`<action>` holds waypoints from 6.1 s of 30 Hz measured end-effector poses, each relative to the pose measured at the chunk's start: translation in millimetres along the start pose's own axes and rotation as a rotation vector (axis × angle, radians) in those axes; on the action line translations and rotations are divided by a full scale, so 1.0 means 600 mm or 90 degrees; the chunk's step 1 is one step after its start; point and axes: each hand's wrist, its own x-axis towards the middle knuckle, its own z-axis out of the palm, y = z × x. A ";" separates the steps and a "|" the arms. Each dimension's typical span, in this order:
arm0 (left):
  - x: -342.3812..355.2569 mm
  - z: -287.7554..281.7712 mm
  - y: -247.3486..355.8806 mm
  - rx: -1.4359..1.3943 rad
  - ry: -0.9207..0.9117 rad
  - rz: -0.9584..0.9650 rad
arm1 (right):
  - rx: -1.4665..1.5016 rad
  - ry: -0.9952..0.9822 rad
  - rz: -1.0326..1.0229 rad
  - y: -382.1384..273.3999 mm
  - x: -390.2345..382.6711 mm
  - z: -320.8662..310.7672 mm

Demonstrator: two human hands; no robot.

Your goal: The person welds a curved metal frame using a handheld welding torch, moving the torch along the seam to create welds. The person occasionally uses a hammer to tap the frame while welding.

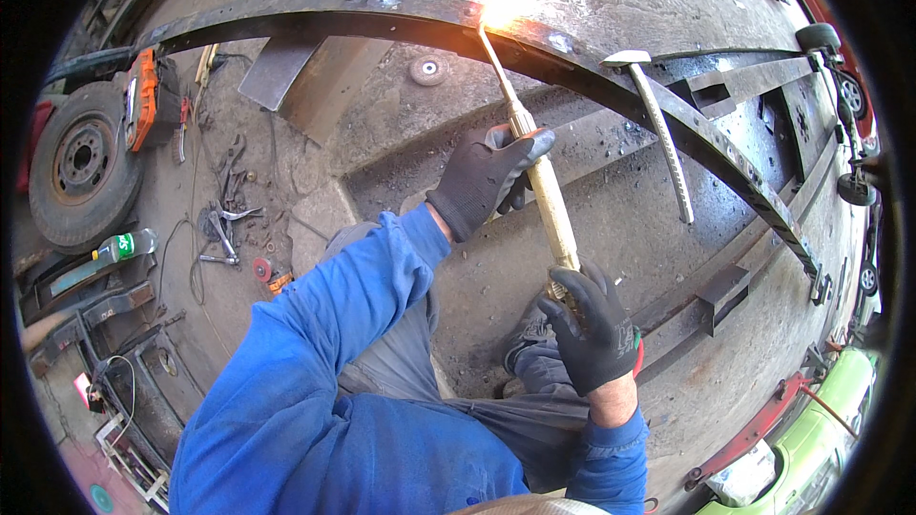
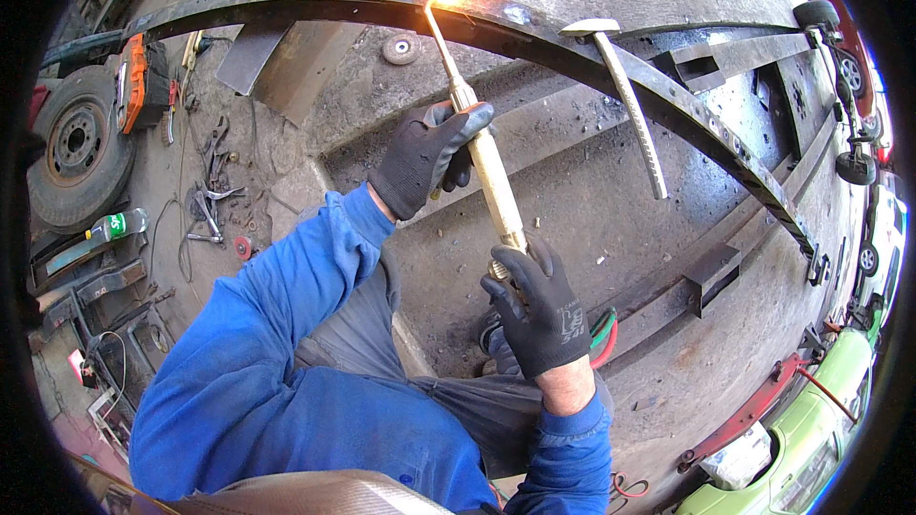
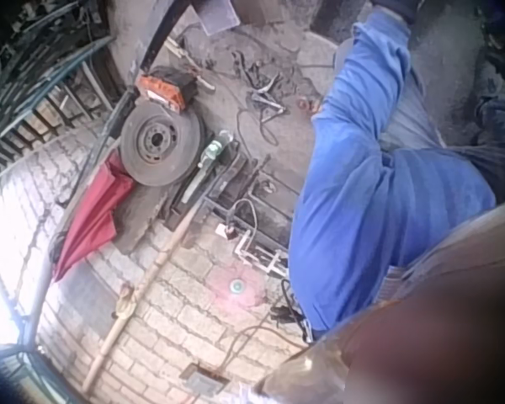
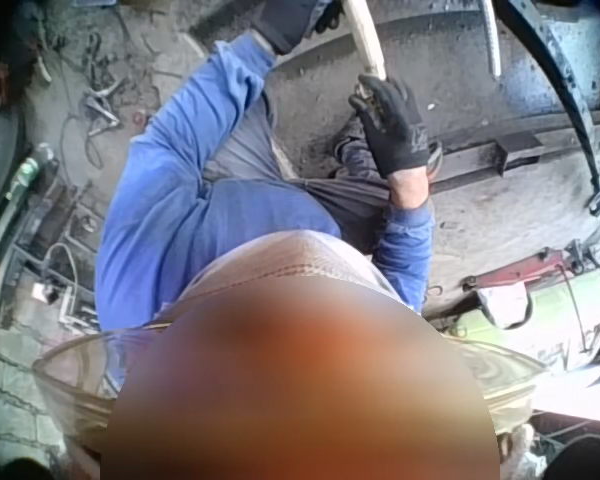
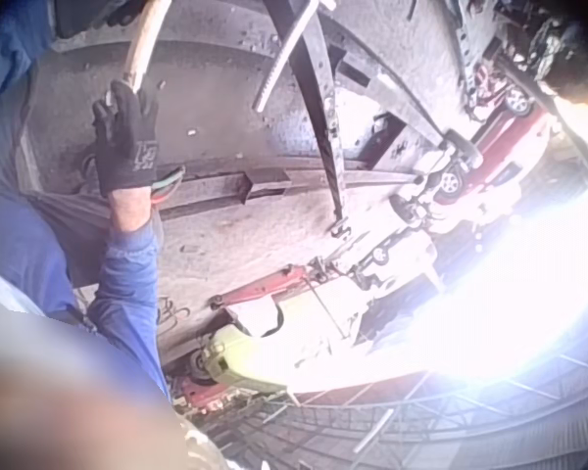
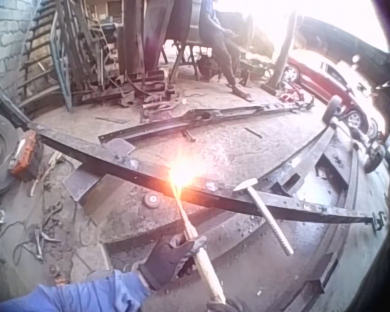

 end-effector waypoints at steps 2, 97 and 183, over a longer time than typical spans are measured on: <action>0.000 0.000 0.000 -0.001 -0.001 0.002 | 0.012 0.001 0.003 0.000 0.000 0.000; 0.004 -0.002 -0.008 -0.013 0.003 -0.007 | -0.016 -0.006 0.025 0.000 -0.003 0.003; 0.000 0.001 -0.009 0.032 0.030 0.001 | 0.004 0.023 0.005 -0.008 0.000 0.000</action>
